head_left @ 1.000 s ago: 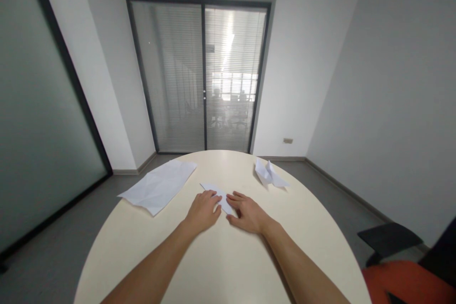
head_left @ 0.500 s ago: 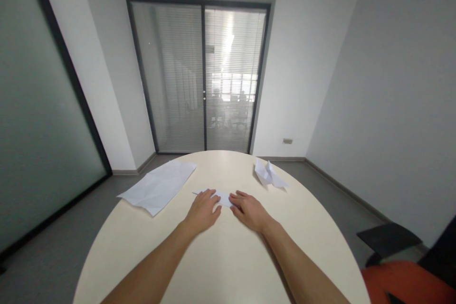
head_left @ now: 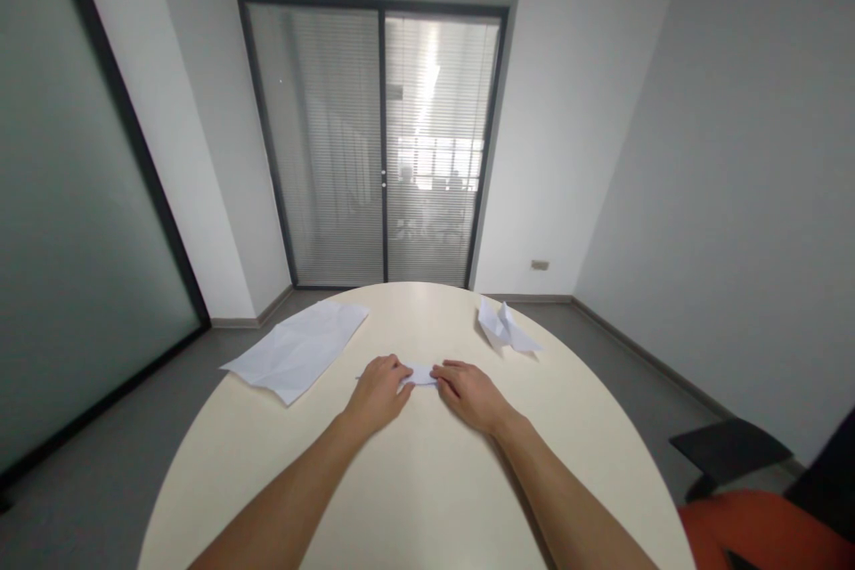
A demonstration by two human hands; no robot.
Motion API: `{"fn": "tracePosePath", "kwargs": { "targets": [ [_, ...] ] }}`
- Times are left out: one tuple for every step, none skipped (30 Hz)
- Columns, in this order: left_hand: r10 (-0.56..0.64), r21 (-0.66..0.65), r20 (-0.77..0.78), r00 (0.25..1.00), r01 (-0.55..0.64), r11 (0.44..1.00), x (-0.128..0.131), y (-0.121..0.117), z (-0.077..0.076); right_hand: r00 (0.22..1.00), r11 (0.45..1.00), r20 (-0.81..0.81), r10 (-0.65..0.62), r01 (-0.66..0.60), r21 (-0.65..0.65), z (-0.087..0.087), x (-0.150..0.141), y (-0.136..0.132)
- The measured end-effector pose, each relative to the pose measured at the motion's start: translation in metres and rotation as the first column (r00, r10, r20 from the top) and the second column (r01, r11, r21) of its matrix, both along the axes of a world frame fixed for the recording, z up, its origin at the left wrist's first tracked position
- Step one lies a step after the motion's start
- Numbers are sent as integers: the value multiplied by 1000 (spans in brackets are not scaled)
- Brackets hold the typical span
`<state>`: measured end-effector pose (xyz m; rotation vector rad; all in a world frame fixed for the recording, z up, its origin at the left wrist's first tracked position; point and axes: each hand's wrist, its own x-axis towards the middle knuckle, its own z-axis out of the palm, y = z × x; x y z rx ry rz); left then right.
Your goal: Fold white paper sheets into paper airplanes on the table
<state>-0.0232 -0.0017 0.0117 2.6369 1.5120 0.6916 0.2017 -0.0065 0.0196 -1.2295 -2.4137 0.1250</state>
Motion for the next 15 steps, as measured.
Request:
{"fn": "tracePosePath", "kwargs": {
  "targets": [
    [2, -15, 0, 1000, -2, 1000, 0, 0, 0, 1000, 1000, 2, 1, -1, -2, 0, 0, 0],
    [4, -27, 1, 1000, -4, 1000, -1, 0, 0, 1000, 1000, 5, 5, -5, -4, 0, 1, -1],
    [4, -34, 0, 1000, -4, 999, -1, 1, 0, 1000, 1000, 8, 8, -8, -6, 0, 1, -1],
    [5, -34, 0, 1000, -5, 999, -1, 1, -1, 1000, 1000, 11, 12, -12, -7, -1, 1, -1],
    [6, -30, -1, 1000, -6, 1000, -2, 2, -2, 1000, 1000, 13, 18, -18, -9, -1, 2, -1],
    [7, -24, -3, 1000, -7, 1000, -2, 2, -3, 1000, 1000, 13, 23, -23, -10, -1, 2, -1],
    [6, -19, -6, 1000, -6, 1000, -2, 3, -4, 1000, 1000, 9, 28, -28, -10, -1, 2, 0],
    [2, -17, -9, 1000, -2, 1000, -2, 3, -5, 999, 999, 3, 35, -35, -10, -1, 2, 0],
    [-2, -15, -11, 1000, 1, 1000, -2, 4, -6, 999, 999, -3, 42, -42, -10, -2, 2, 0],
    [-7, -13, -13, 1000, 7, 1000, -2, 4, -6, 999, 999, -10, 47, -47, -8, -1, 2, 1],
    [-14, -11, -15, 1000, 13, 1000, -2, 5, -7, 999, 999, -15, 50, -50, -6, -1, 2, 1],
    [-19, -8, -15, 1000, 19, 1000, -3, 5, -7, 999, 999, -17, 52, -52, -4, -1, 2, 1],
    [-24, -4, -14, 1000, 24, 1000, -3, 5, -6, 999, 999, -17, 51, -51, -1, 0, 2, 0],
    [-28, 1, -12, 1000, 28, 1000, -3, 5, -6, 999, 999, -14, 48, -48, 4, 0, 1, 0],
    [-33, 5, -11, 999, 33, 999, -3, 5, -6, 999, 999, -10, 43, -43, 8, 1, 1, 0]
  ]
}}
